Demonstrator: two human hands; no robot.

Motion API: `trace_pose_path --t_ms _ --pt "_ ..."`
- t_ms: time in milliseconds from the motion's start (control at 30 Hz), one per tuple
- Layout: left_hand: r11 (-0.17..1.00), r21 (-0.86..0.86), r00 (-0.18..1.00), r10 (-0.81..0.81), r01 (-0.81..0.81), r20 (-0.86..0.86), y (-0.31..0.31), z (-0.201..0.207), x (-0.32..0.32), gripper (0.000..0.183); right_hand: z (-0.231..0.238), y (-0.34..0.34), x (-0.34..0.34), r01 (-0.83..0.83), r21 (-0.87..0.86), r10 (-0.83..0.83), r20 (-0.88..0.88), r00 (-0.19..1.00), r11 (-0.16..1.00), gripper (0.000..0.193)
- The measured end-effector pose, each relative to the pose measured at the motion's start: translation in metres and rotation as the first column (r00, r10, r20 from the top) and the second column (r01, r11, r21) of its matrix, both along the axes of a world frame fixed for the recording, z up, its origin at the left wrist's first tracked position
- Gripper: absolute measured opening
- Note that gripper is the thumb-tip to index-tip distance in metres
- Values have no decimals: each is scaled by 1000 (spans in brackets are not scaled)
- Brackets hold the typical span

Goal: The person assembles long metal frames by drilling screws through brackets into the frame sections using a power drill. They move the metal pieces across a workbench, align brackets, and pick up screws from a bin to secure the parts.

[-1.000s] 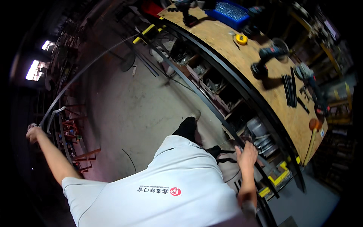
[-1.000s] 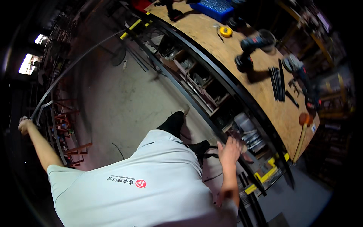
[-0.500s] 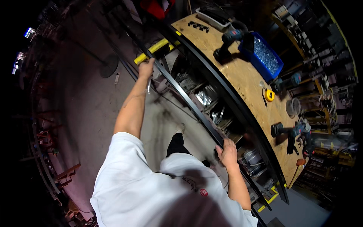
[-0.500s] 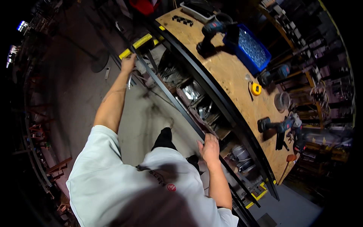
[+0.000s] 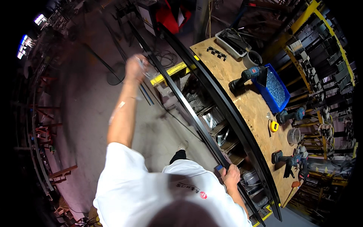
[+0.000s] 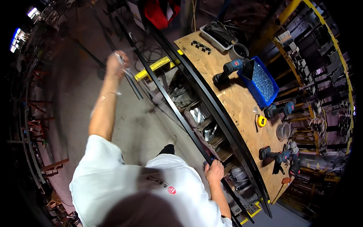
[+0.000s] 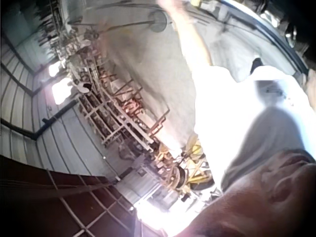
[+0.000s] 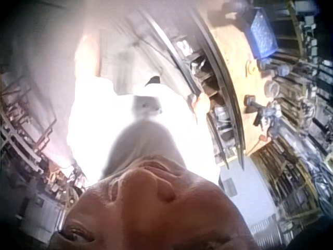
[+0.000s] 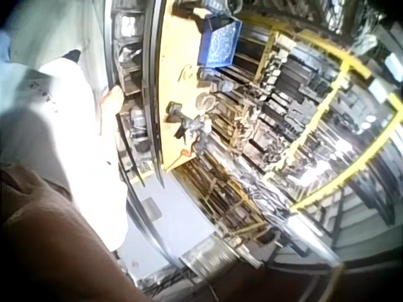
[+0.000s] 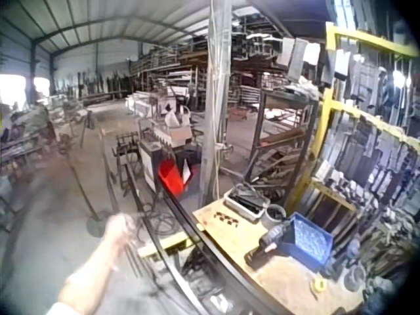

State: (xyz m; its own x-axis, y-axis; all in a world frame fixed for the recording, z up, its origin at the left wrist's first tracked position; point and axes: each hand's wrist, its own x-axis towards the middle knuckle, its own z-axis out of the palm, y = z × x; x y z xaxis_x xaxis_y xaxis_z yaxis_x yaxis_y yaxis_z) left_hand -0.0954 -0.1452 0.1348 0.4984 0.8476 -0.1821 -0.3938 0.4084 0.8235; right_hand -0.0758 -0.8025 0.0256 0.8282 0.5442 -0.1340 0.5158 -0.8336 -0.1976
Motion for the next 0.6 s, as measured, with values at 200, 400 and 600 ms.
trace_pose_path --t_ms 200,400,600 --pt "626 684 874 485 -375 35 102 267 -138 11 7 11 -12 -28 24 27 43 999 999 30" --pt "118 989 988 118 85 -99 36 355 -142 28 2 1 -13 28 139 -31 20 999 990 45" --pt "325 591 666 -486 738 -566 -292 157 -105 45 90 7 -66 -175 745 139 111 984 644 113"
